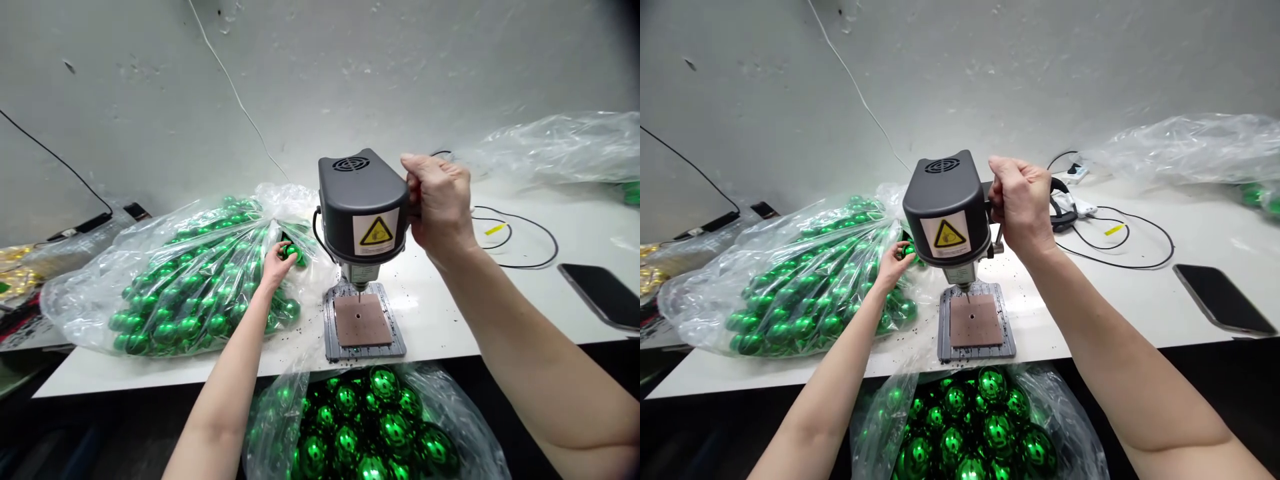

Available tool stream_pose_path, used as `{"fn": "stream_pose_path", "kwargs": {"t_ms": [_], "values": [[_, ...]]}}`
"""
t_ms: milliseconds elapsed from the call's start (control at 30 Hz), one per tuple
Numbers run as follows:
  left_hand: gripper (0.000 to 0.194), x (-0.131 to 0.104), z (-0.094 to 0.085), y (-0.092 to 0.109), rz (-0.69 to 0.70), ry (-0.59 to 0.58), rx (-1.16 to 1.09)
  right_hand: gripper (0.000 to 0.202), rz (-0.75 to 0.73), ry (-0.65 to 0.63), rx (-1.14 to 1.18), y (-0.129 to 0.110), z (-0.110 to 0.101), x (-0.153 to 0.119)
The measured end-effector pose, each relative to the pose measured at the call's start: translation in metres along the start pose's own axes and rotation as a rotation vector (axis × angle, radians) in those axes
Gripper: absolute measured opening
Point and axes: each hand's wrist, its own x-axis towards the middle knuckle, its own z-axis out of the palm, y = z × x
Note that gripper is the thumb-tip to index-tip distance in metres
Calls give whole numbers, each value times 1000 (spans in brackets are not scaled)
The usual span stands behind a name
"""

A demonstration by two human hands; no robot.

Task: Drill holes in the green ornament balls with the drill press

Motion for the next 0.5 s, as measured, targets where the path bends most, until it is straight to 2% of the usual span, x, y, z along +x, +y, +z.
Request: {"fn": "stream_pose_path", "kwargs": {"t_ms": [67, 133, 200, 267, 367, 500], "values": [[51, -23, -4, 18, -75, -3, -368, 46, -1, -29, 0, 3, -3, 2], [48, -50, -6, 36, -173, -30, -714, 48, 0, -69, -13, 6, -6, 4], [39, -77, -3, 50, -258, -62, -896, 49, 6, -83, -27, 9, -8, 6], [33, -103, 4, 57, -346, -81, -1014, 50, 15, -60, -25, 11, -10, 8], [34, -134, 18, 56, -461, -140, -1114, 50, 22, -53, -12, 13, -12, 10], [41, -155, 33, 48, -532, -230, -1036, 51, 14, -76, -34, 14, -10, 11]]}}
